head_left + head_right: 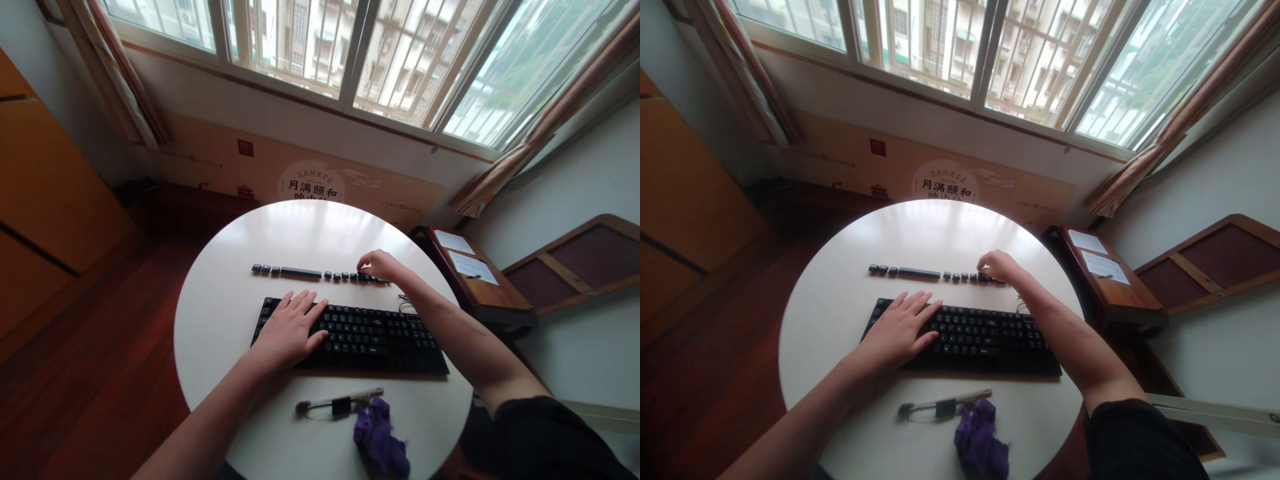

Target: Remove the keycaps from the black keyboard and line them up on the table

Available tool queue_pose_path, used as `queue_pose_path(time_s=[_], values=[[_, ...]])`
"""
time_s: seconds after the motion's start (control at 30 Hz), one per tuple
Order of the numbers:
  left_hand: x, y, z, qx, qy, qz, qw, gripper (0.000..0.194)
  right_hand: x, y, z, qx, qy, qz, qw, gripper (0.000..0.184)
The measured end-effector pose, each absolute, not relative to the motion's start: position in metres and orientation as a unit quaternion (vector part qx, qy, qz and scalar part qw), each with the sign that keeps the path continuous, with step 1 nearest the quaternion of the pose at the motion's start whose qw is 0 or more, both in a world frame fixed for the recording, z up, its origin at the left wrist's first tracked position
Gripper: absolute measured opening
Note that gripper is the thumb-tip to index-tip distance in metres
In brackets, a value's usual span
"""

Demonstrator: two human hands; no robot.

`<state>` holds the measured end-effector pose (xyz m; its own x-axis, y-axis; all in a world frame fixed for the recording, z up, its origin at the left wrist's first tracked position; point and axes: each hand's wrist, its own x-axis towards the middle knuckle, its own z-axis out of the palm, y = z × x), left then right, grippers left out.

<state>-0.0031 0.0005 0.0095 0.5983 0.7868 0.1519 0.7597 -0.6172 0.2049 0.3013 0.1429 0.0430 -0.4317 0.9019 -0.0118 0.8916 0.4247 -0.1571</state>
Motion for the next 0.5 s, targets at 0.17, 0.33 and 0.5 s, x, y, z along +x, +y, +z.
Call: queue_pose_path(time_s=[0.17, 0.33, 0.5], values=[[-0.002, 0.001, 0.013, 0.894, 0.434, 0.102, 0.056, 0.060, 0.297, 0.144, 0.038, -0.531, -0.843, 0.066, 0.056, 0.016], [-0.001, 0.002, 0.011, 0.896, 0.428, 0.109, 0.049, 0.061, 0.291, 0.136, 0.052, -0.535, -0.837, 0.042, 0.108, 0.016], [-0.002, 0.004, 0.007, 0.897, 0.424, 0.117, 0.048, 0.061, 0.311, 0.078, 0.094, -0.535, -0.827, 0.033, 0.169, 0.011]])
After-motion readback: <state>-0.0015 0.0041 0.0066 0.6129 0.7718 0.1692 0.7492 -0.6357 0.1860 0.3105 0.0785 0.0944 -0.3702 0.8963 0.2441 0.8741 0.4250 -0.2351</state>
